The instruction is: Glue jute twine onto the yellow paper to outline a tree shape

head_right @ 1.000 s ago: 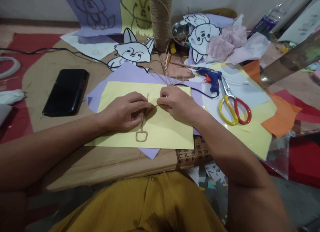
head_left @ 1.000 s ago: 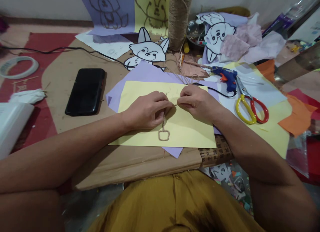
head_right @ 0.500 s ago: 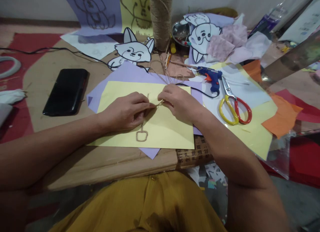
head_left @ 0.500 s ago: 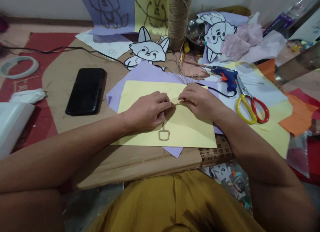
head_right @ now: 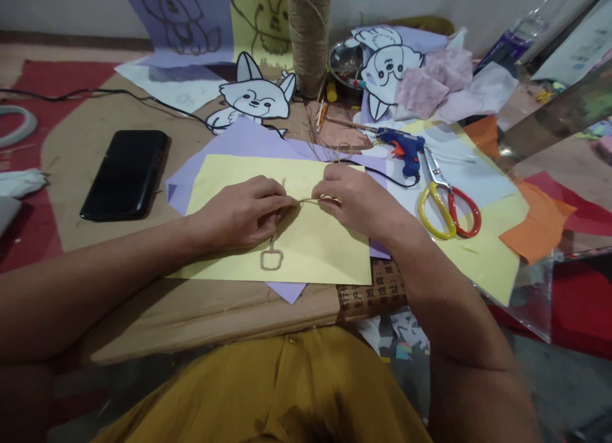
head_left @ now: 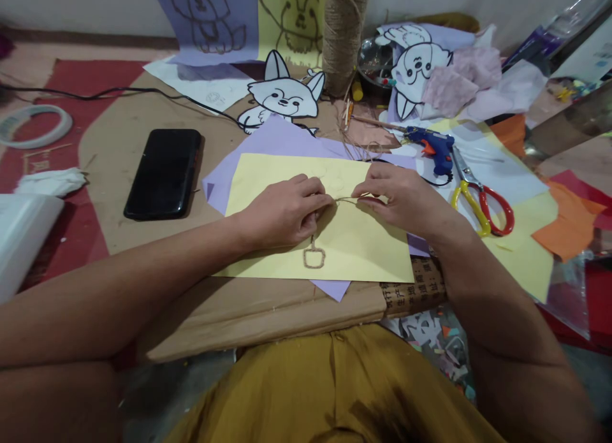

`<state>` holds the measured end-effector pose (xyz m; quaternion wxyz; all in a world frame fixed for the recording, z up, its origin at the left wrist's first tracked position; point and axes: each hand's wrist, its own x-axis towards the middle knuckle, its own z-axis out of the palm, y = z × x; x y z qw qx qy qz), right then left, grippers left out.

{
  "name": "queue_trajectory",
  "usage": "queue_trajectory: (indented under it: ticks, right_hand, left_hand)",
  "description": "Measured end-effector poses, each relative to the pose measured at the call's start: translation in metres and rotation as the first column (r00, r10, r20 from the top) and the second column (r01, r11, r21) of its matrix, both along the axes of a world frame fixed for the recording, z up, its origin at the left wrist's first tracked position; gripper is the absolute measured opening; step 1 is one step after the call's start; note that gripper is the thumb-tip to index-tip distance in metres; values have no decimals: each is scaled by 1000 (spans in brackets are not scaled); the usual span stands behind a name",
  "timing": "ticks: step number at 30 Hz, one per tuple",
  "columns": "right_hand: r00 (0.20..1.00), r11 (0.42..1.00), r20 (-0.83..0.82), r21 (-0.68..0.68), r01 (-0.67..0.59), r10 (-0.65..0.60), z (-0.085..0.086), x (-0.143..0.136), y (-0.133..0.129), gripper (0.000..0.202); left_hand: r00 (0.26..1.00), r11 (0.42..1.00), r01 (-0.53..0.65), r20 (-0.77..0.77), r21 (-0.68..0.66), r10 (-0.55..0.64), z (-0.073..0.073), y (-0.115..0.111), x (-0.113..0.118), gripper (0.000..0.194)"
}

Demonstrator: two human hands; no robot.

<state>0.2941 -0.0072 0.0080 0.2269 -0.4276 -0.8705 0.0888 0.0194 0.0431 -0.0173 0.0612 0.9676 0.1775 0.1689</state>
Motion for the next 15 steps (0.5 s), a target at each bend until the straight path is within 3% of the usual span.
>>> queue_trajectory:
  ticks: [6, 12, 15]
  right_hand:
    - [1000, 999, 17, -40, 8, -7, -10, -5, 2, 17]
    - [995, 999, -99, -8, 34, -35, -13, -8, 3, 17]
    - [989, 998, -142, -53, 23, -31, -11, -10, 2, 16]
  left_hand:
    - [999, 1000, 7, 35, 15, -7, -2, 1, 0, 37]
    - [999, 999, 0, 44, 33, -1, -4, 1, 0, 42]
    - [999, 999, 9, 50, 41, -11, -6, 1, 0, 44]
